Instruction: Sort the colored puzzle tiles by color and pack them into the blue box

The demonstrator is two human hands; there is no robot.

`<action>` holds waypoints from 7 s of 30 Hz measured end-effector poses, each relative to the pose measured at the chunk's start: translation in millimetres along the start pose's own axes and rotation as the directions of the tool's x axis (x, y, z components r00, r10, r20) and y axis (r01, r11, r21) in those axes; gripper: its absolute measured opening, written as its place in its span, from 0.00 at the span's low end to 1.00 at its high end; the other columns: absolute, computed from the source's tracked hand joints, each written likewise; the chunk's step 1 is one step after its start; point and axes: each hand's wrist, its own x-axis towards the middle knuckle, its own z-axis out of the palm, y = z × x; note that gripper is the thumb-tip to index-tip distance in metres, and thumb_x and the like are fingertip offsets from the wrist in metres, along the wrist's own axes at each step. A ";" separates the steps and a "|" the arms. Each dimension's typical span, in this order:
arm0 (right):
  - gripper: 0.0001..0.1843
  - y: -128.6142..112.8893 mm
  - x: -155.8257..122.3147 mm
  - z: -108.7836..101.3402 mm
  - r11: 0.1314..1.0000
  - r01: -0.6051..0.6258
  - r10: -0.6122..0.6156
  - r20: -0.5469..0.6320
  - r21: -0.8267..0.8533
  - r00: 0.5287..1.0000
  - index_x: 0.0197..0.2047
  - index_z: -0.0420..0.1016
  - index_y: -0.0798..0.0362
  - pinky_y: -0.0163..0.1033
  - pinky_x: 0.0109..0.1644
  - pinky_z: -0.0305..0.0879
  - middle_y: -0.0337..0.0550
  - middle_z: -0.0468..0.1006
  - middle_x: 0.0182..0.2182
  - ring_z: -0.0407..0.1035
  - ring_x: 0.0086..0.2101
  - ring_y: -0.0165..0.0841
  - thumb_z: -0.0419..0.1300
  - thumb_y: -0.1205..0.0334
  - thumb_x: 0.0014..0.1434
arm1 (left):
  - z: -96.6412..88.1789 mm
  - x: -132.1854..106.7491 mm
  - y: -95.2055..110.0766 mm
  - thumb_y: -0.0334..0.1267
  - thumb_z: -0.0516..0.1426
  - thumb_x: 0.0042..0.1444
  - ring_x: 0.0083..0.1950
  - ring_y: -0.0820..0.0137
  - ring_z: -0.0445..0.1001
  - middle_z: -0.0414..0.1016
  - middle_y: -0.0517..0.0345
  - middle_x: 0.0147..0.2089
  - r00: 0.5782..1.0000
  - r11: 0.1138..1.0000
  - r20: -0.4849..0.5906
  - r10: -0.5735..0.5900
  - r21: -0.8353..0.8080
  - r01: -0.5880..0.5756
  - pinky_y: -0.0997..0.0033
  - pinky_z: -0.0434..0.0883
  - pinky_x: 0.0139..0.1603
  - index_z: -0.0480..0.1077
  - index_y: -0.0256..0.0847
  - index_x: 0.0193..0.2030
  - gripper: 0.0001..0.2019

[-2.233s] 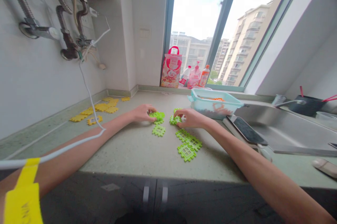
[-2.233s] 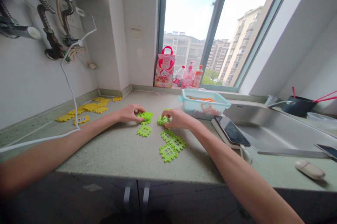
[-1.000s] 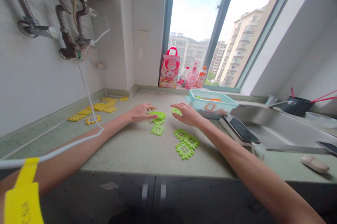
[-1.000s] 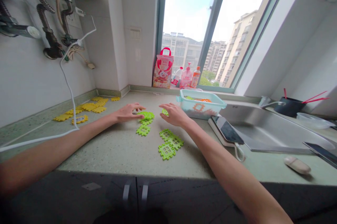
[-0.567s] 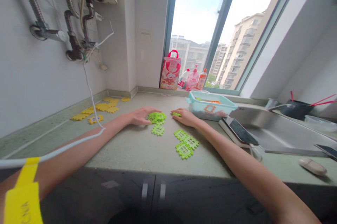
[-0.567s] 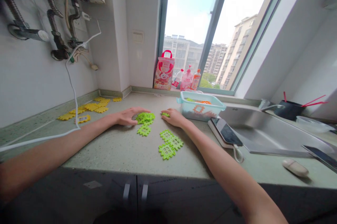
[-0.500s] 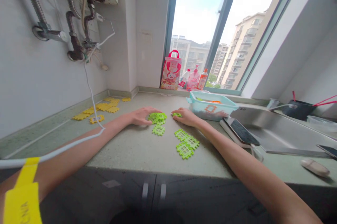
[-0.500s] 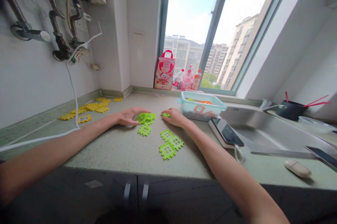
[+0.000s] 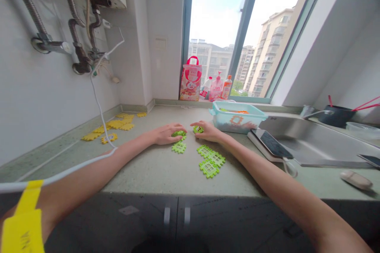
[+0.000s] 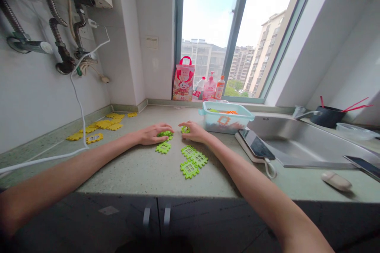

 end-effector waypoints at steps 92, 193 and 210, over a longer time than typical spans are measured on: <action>0.27 -90.5 -22.5 -11.7 0.979 0.201 -0.200 -0.055 0.012 0.978 0.60 0.71 0.48 0.43 0.52 0.70 0.45 0.80 0.47 0.76 0.43 0.37 0.69 0.60 0.57 | 1.9 -4.9 -9.1 0.46 0.42 0.71 0.60 0.59 0.74 0.76 0.49 0.59 0.962 0.975 -0.221 -0.160 -0.187 0.120 0.59 0.68 0.64 0.73 0.42 0.58 0.23; 0.29 -20.1 -8.2 -65.1 0.939 0.022 -0.198 -0.485 -0.344 0.852 0.65 0.72 0.46 0.47 0.57 0.70 0.51 0.72 0.51 0.70 0.48 0.45 0.64 0.54 0.61 | 6.8 0.7 -51.8 0.83 0.32 0.55 0.68 0.46 0.67 0.80 0.45 0.59 0.870 0.568 -0.116 -0.479 -0.796 0.207 0.47 0.54 0.73 0.83 0.44 0.47 0.53; 0.47 78.3 -39.1 -141.8 0.706 -0.611 0.497 -0.363 -0.358 0.788 0.45 0.87 0.51 0.56 0.55 0.69 0.58 0.84 0.43 0.77 0.48 0.52 0.35 0.28 0.70 | 6.2 1.9 -45.1 0.81 0.34 0.57 0.67 0.45 0.69 0.82 0.47 0.57 0.873 0.609 -0.129 -0.471 -0.763 0.216 0.48 0.57 0.72 0.84 0.44 0.45 0.50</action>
